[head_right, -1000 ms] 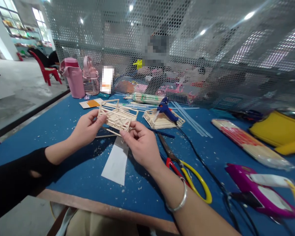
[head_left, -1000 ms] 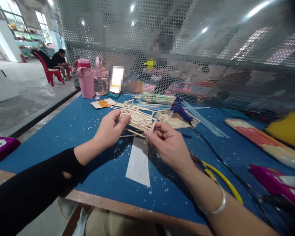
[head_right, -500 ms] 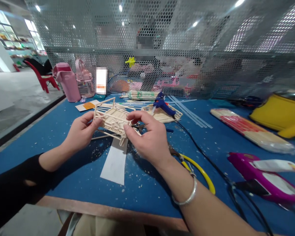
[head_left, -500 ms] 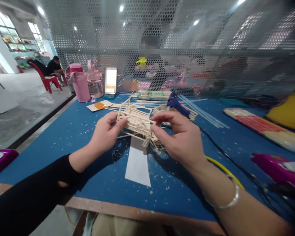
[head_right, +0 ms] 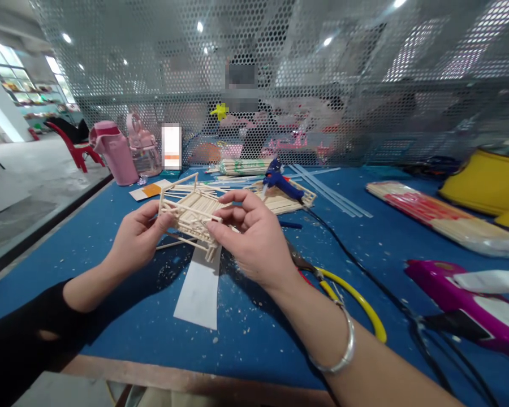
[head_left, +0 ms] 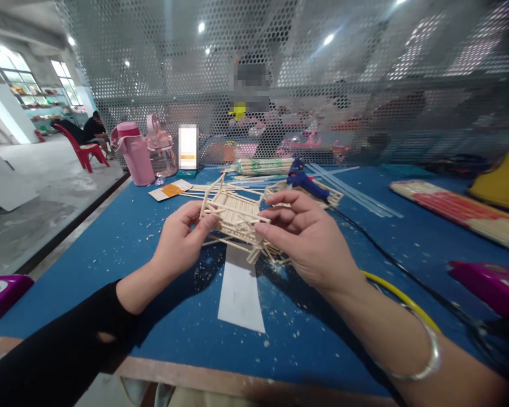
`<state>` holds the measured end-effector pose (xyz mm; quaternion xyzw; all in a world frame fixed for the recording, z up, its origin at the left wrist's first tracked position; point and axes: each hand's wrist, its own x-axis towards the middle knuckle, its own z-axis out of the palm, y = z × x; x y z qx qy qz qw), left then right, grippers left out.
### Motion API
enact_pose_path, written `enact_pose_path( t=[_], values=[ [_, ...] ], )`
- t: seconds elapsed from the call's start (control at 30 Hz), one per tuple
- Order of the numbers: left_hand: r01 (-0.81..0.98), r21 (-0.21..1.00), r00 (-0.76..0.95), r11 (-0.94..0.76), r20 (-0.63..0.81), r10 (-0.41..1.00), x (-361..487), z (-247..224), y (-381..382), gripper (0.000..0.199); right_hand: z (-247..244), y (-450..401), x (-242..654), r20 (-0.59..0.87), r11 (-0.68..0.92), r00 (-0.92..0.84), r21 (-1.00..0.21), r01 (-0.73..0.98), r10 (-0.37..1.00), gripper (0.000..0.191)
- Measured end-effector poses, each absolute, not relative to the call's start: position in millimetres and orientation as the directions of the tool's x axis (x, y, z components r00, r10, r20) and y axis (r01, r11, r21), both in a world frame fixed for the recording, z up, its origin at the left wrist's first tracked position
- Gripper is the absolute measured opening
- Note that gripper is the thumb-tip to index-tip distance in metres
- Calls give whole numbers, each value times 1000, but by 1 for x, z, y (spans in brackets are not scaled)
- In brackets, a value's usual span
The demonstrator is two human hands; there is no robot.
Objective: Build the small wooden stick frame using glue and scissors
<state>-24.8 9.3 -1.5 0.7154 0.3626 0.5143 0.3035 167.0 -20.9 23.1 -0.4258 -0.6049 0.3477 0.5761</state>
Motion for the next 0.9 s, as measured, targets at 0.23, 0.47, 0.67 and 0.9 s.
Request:
enact_pose_path(
  t=[0.23,0.47,0.67,0.9],
  values=[
    [221,789,212,-573,535,818,-25,-2,9,24,23,-21,163,342,341,41,-939,38,939,44],
    [230,770,203,-595,560,803,-25,-2,10,23,24,-22,163,277,278,51,-961,1,959,51],
    [208,771,198,-602,570,798,-23,-5,10,23,21,-21,161,267,274,101,-959,-71,958,54],
    [161,834,135,-528,511,849,-22,-1,10,21,22,-23,161,361,353,70,-930,99,930,51]
  ],
)
